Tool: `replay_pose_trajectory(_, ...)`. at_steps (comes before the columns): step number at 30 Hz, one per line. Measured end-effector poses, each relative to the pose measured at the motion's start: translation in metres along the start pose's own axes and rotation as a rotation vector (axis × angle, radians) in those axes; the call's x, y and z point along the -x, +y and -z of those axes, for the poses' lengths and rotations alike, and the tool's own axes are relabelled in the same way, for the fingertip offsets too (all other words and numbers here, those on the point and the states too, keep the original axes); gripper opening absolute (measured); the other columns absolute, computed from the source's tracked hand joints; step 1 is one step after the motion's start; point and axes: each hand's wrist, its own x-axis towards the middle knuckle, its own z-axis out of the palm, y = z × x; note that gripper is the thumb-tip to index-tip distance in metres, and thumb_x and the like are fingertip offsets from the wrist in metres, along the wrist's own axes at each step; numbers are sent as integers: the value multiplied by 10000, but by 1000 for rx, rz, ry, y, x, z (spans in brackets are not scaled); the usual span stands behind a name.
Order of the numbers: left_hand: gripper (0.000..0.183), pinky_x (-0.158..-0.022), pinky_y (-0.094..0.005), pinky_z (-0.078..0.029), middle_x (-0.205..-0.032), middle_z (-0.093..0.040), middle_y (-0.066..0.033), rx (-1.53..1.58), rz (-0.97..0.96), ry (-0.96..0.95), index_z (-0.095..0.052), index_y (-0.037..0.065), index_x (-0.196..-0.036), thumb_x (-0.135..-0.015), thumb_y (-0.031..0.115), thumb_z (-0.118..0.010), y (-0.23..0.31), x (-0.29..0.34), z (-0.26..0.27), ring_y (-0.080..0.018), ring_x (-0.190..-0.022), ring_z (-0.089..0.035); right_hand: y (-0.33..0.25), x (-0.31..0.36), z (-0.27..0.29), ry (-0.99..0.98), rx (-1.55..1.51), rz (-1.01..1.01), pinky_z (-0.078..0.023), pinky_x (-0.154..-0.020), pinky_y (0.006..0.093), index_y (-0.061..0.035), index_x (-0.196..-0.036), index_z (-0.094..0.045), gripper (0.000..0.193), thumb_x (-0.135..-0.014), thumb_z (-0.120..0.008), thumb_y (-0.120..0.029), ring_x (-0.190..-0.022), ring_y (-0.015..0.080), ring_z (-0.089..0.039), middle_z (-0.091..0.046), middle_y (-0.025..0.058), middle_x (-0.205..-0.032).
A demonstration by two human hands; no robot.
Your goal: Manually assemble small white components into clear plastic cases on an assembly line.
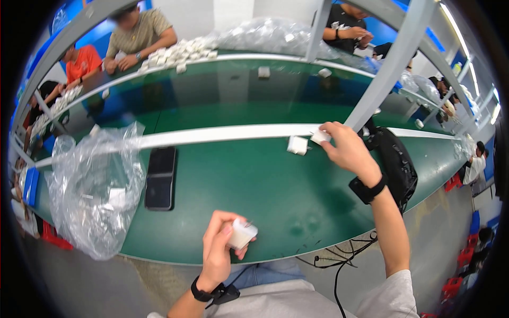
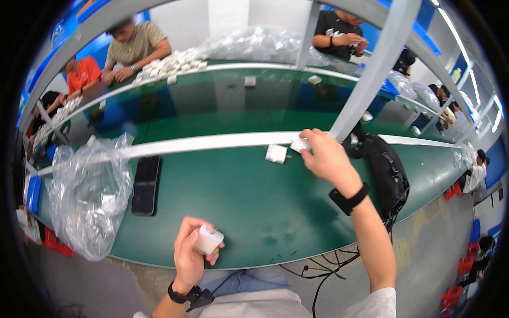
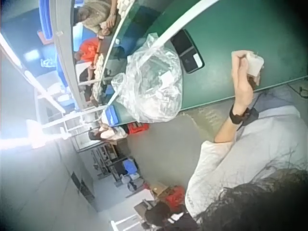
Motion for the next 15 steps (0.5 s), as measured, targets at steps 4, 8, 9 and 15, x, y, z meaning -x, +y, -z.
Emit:
replay_pose_trajectory(4,310,-788,-314,-562,-1066,-745,-240,-150,-61,6,-529,-12,-1261,-1087,210,-400,4,1,-8,-262,-909,-732,-40,34,14,46,-14,19,-559,-880,472,-29,-1201,-662,351,-877,-762,-122,-1074,397,-679,-702,174,-1148)
replay_pose_trajectory(8,294,-920,-349,-555,-1129,-739,-231,3,-26,63,-489,-30,-1323,-1101,162,-463,12,14,-14,-258,-1020,-731,-123,66,36,-57,-538,190,-589,-860,443,-16,-1229,-677,492,-793,-880,-118,-1026,361,-715,-702,170,-1206)
replay_pose_trajectory(9,294,-920,-349,-555,-1129,-739,-231,9,-10,63,-489,-30,-1323,-1101,162,-463,12,15,-15,-258,-1020,-731,-140,78,37,-88,-686,228,-599,-853,434,-10,-1244,-684,550,-760,-919,-129,-1019,355,-722,-705,166,-1215)
replay_pose_trajectory(15,354,-948,-324,-547,-1221,-726,-223,29,-72,-66,-447,-72,-1376,-1089,95,-568,22,29,-24,-160,-1078,-683,-166,115,21,106,-748,308,-637,-769,338,25,-1223,-707,570,-715,-937,-91,-959,289,-756,-729,189,-1162)
